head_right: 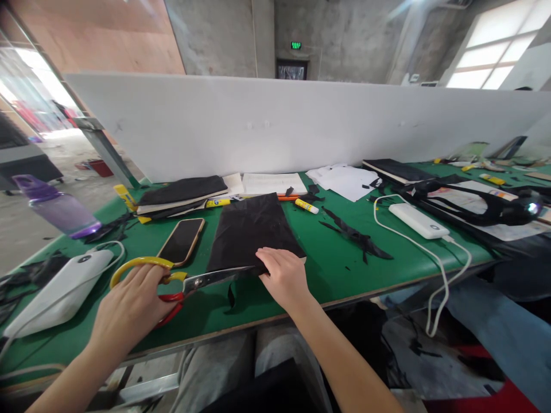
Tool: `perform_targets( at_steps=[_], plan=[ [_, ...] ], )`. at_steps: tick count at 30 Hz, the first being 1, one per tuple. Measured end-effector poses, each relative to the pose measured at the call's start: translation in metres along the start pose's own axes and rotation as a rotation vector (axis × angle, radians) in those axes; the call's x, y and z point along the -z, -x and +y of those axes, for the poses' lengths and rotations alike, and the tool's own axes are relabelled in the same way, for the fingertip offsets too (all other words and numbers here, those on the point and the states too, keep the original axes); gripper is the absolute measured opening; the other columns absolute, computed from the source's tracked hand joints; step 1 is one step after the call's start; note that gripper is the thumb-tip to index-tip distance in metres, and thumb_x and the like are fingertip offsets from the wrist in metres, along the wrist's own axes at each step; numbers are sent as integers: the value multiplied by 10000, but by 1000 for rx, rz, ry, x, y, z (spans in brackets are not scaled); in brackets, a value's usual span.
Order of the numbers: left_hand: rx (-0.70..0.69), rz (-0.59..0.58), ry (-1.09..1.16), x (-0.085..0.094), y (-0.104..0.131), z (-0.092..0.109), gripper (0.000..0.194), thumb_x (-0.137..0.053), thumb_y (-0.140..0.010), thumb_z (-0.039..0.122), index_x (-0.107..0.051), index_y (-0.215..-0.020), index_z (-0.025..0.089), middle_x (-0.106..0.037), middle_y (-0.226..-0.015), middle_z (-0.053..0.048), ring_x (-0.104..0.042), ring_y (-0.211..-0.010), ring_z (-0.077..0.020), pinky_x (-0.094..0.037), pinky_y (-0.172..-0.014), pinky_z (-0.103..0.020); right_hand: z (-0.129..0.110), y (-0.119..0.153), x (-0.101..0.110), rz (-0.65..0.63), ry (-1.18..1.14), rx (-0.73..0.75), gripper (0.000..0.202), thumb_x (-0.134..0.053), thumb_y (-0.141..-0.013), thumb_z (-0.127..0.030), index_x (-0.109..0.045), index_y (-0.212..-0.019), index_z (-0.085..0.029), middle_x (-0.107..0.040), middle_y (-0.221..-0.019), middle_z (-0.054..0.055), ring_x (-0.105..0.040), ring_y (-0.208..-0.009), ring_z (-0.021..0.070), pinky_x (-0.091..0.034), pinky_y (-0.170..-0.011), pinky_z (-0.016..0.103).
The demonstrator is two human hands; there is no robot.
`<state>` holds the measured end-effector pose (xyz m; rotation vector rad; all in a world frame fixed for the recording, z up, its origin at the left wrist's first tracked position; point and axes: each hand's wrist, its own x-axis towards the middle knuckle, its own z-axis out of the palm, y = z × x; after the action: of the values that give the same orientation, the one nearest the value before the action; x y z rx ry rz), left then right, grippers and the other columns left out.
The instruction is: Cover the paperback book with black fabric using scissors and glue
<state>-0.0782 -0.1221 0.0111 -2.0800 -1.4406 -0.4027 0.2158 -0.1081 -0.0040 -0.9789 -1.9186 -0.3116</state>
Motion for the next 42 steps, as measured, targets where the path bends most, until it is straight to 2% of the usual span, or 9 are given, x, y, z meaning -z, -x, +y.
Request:
perform_targets(
  at_steps=[6, 12, 16, 22, 36, 42],
  plan=[
    [-29, 40, 17, -3, -2, -1, 235, -607, -719, 319, -504, -878, 180, -619, -876, -74, -609, -865, -256, -447, -690, -328, 0, 0, -1, 17, -6, -3, 403, -533, -661, 11, -647, -1005, -167, -726, -991, 63, -687, -924, 207, -565, -803, 343],
    [-38, 44, 56, -6, -6, 0, 242, -610, -702, 327, -524, -878, 185, -647, -867, -62, -637, -790, -236, -452, -672, -318, 0, 0, 0, 7, -10, -6, 414, -525, -662, 0, -645, -1011, -187, -726, -992, 50, -686, -927, 203, -558, -815, 338],
    [1, -29, 76, -5, -7, 1, 220, -601, -702, 341, -553, -858, 194, -663, -776, -44, -645, -716, -233, -460, -662, -324, 1, 0, 0, 4, -12, -4, 419, -522, -654, 7, -643, -1004, -188, -727, -989, 51, -688, -921, 203, -557, -811, 338],
    [37, -134, 103, -3, -9, 1, 243, -590, -699, 357, -601, -879, 193, -693, -762, -58, -659, -740, -256, -476, -705, -343, 1, 0, 0, 3, -15, 1, 401, -526, -669, -1, -645, -1004, -187, -729, -981, 50, -689, -920, 202, -555, -809, 335],
    [22, -189, 145, 0, -10, 0, 190, -553, -722, 310, -605, -871, 204, -710, -829, -56, -665, -792, -258, -469, -720, -339, 2, 2, -1, -19, -21, -4, 449, -507, -625, 9, -653, -1002, -186, -727, -991, 48, -687, -920, 207, -549, -816, 336],
    [79, -329, 126, 5, -8, 3, 210, -488, -796, 391, -544, -907, 222, -698, -788, -35, -668, -737, -271, -448, -586, -338, 2, 2, -1, -30, -17, -5, 421, -534, -652, -10, -652, -1012, -196, -727, -995, 44, -686, -926, 203, -548, -820, 335]
  ],
)
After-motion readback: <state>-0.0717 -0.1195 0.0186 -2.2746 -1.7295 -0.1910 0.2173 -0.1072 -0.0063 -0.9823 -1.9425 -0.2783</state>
